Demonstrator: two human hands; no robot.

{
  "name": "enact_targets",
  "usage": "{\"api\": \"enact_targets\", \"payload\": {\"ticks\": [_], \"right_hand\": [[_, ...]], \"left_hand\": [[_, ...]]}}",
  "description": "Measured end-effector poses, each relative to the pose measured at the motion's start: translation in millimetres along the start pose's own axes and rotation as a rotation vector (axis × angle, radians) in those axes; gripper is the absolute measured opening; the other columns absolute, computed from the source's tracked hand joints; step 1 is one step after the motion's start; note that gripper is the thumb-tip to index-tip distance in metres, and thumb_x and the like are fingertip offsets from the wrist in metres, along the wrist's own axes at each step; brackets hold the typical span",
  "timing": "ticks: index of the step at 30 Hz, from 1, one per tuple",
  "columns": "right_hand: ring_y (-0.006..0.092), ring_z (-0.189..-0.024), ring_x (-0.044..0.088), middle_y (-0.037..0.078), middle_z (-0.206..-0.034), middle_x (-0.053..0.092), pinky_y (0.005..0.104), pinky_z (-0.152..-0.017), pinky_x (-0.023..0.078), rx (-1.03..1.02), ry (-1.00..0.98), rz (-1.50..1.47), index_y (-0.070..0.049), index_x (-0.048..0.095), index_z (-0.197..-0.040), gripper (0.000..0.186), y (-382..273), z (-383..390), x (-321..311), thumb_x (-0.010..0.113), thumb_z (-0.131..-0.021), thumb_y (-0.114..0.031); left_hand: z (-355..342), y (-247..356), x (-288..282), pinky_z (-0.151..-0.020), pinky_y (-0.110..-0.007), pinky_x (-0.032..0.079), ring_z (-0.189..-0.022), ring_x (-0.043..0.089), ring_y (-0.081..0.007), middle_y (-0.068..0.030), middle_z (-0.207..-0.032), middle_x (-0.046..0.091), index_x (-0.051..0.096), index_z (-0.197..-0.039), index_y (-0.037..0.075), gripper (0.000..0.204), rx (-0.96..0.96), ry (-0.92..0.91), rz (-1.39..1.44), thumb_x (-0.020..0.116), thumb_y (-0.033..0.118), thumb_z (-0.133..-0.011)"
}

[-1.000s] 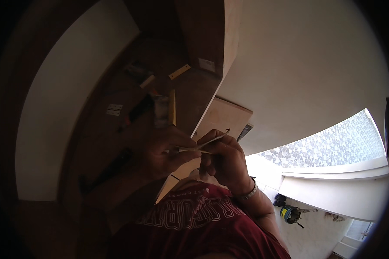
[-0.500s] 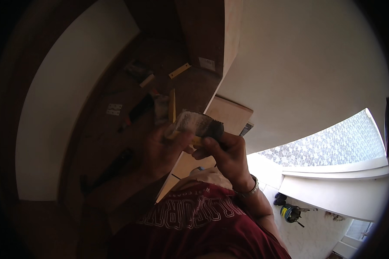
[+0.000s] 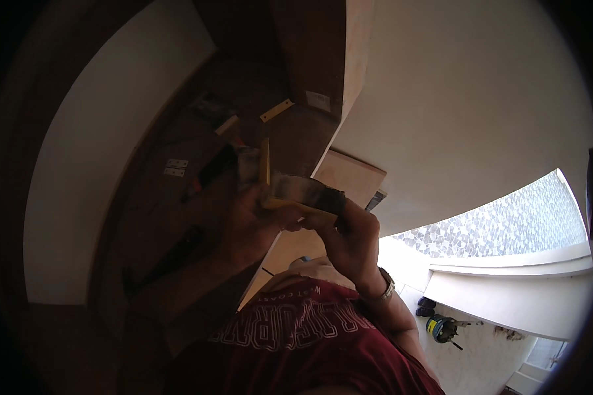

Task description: The person attaches a hinge to a wooden cabinet door by aligning the hinge with the wood, hammering a small starting hole, and then driving a screw into the wood with a screwdriver.

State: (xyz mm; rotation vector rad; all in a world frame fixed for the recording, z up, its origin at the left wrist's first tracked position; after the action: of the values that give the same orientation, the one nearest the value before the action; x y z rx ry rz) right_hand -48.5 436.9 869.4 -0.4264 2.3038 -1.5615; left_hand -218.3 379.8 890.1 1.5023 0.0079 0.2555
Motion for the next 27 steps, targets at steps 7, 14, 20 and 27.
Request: {"api": "enact_targets", "payload": {"ticks": [7, 14, 20, 27], "right_hand": [[0.0175, -0.083, 0.074, 0.014, -0.087, 0.075, 0.0280, -0.073, 0.058, 0.211, 0.013, -0.363, 0.008, 0.066, -0.103, 0.013, 4, 1, 3, 0.063, -0.091, 0.003], [0.0155, -0.075, 0.072, 0.012, -0.082, 0.074, 0.0267, -0.066, 0.055, 0.195, -0.159, -0.096, 0.005, 0.066, -0.101, 0.012, 9, -8, -16, 0.063, -0.090, 0.003], [0.0143, -0.073, 0.072, 0.011, -0.078, 0.072, 0.0267, -0.065, 0.054, 0.293, -0.118, -0.348, 0.005, 0.067, -0.100, 0.011, 1, 0, -9, 0.063, -0.091, 0.001], [0.0133, -0.072, 0.071, 0.012, -0.078, 0.072, 0.0267, -0.066, 0.055, 0.214, -0.142, -0.018, 0.006, 0.067, -0.094, 0.007, 0, 5, -20, 0.064, -0.091, 0.001]], "left_hand": [[8, 4, 3, -0.075, -0.029, 0.058, -0.087, 0.070, -0.0148, -0.0111, -0.097, 0.071, 0.060, -0.111, -0.004, 0.030, -0.007, 0.002, -0.160, 0.073, 0.015, -0.092], [0, 1, -6, -0.068, -0.027, 0.055, -0.079, 0.069, -0.0116, -0.0064, -0.093, 0.071, 0.066, -0.110, 0.002, 0.020, 0.134, -0.115, -0.381, 0.070, 0.012, -0.093], [4, 9, 3, -0.061, -0.028, 0.052, -0.069, 0.068, -0.0123, -0.0059, -0.076, 0.069, 0.072, -0.100, 0.005, 0.014, 0.327, -0.083, -0.556, 0.071, 0.016, -0.092], [0, 39, 15, -0.060, -0.029, 0.053, -0.068, 0.067, -0.0118, -0.0068, -0.074, 0.067, 0.073, -0.089, 0.003, 0.013, 0.042, -0.298, -0.982, 0.076, 0.015, -0.086]]}}
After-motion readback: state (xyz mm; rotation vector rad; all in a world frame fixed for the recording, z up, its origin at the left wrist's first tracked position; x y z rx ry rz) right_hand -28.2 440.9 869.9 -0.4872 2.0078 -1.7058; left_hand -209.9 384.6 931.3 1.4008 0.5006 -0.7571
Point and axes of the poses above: each hand's wrist, its own z-axis away from the middle knuckle, its own x-axis out of the palm, y = z × x, the point moved 2 cm from there along -z, towards the middle knuckle
